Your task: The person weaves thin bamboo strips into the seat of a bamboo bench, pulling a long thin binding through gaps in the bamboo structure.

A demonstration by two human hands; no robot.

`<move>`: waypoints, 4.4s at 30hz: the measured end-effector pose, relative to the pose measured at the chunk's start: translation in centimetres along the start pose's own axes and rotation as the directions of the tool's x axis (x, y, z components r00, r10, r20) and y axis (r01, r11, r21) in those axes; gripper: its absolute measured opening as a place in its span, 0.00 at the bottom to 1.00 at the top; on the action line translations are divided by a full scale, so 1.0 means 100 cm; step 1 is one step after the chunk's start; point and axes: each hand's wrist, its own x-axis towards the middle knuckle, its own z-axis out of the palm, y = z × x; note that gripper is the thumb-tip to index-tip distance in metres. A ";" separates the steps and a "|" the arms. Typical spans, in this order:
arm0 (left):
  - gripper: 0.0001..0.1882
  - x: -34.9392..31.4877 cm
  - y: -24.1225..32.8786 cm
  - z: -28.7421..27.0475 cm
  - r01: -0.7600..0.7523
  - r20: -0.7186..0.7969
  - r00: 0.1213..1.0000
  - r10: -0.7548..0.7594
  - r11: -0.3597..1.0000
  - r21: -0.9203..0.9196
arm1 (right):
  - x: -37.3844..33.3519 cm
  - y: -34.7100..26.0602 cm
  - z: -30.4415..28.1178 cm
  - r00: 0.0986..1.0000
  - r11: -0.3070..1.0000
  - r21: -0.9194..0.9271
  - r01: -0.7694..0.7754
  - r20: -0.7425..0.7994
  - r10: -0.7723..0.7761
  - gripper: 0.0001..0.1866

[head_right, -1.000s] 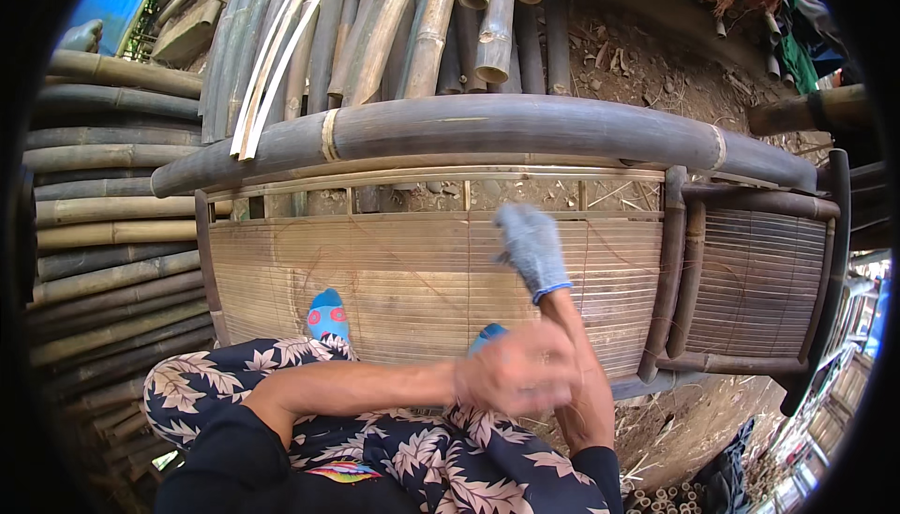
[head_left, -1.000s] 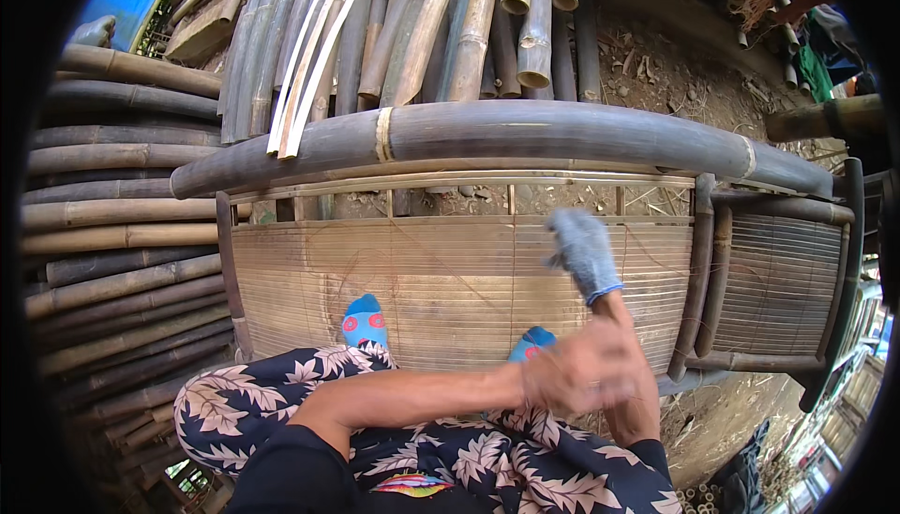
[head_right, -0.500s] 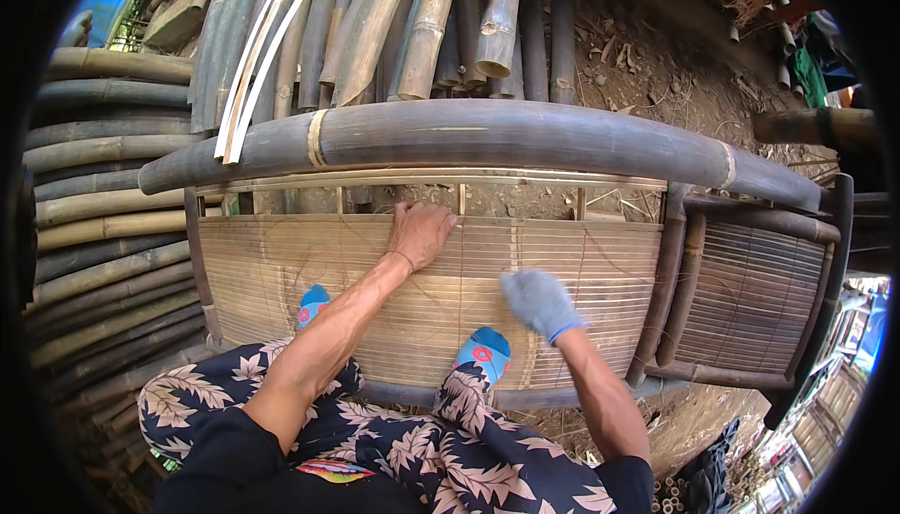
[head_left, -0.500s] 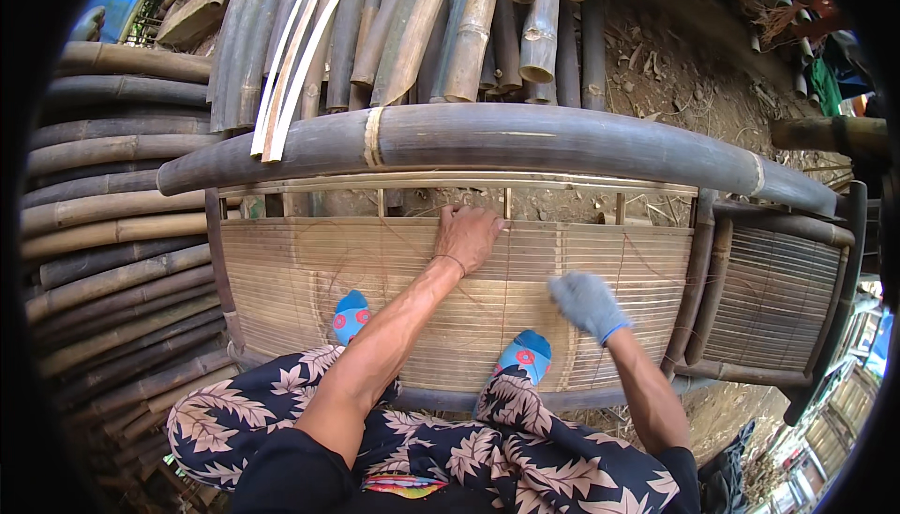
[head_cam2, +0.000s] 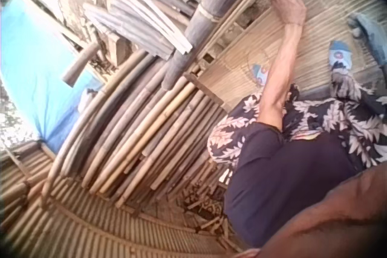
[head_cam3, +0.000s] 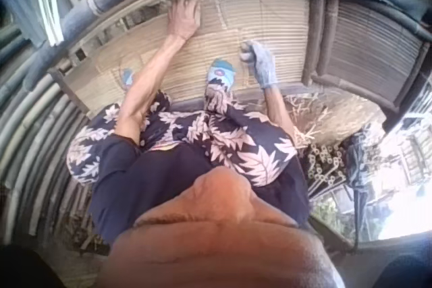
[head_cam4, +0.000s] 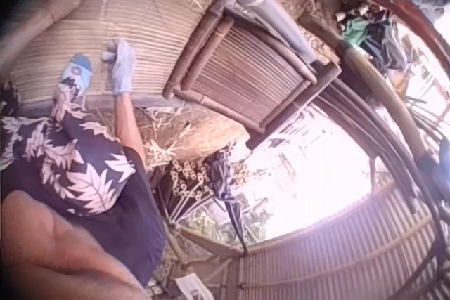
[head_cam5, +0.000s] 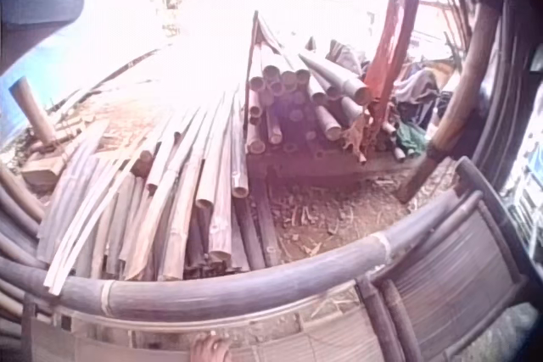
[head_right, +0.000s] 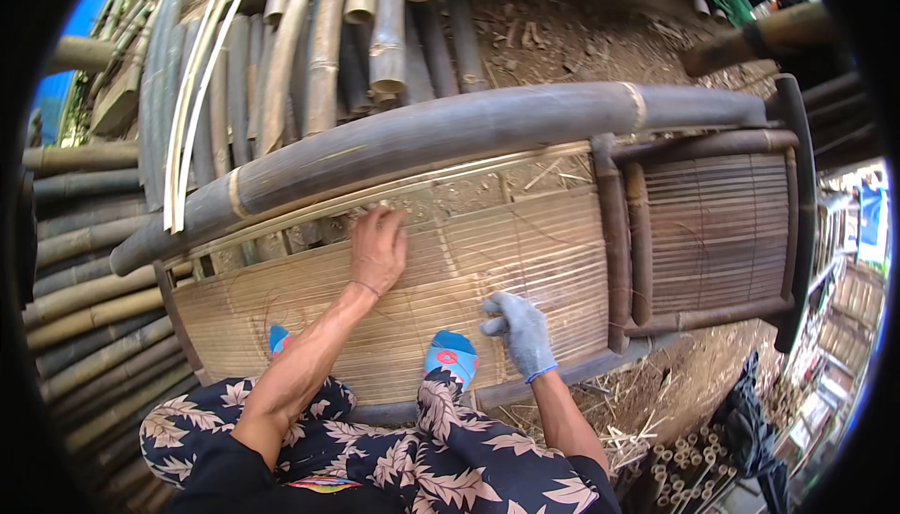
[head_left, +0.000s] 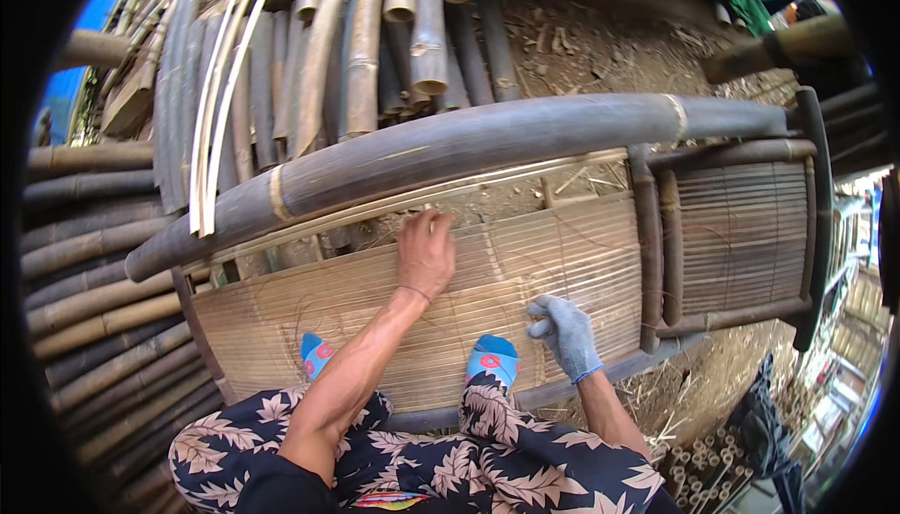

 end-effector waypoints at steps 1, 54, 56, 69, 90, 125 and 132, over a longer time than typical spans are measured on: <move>0.15 0.010 0.023 0.014 -0.141 0.068 0.986 0.149 0.983 -0.117 | -0.010 0.010 -0.019 0.941 0.883 0.405 -0.236 -0.130 0.312 0.15; 0.18 0.110 0.093 0.060 0.638 0.673 0.712 -0.201 0.586 -0.500 | 0.069 -0.124 -0.085 0.913 0.911 -0.085 0.405 -0.013 -0.407 0.06; 0.21 0.110 0.102 0.064 0.504 0.584 0.776 -0.236 0.789 -0.351 | 0.027 -0.117 -0.151 0.760 0.801 -0.094 0.591 -0.267 -0.592 0.05; 0.22 0.071 0.104 0.087 0.205 0.477 0.855 -0.203 0.978 0.048 | 0.068 -0.103 -0.130 0.713 0.181 -0.970 0.160 -0.013 -0.701 0.22; 0.19 0.083 0.094 0.090 0.317 0.723 0.654 -0.223 0.949 0.006 | 0.067 -0.206 -0.117 0.858 0.783 0.485 0.390 0.118 -0.500 0.13; 0.24 0.005 -0.072 -0.040 0.071 0.257 0.959 -0.122 0.977 0.200 | 0.245 -0.063 -0.049 0.480 -0.186 -0.910 0.370 0.359 -0.800 0.17; 0.29 0.011 -0.059 -0.069 0.116 0.594 0.775 -0.216 0.972 0.202 | 0.246 -0.051 -0.057 0.682 0.130 -0.927 0.353 0.159 -0.713 0.20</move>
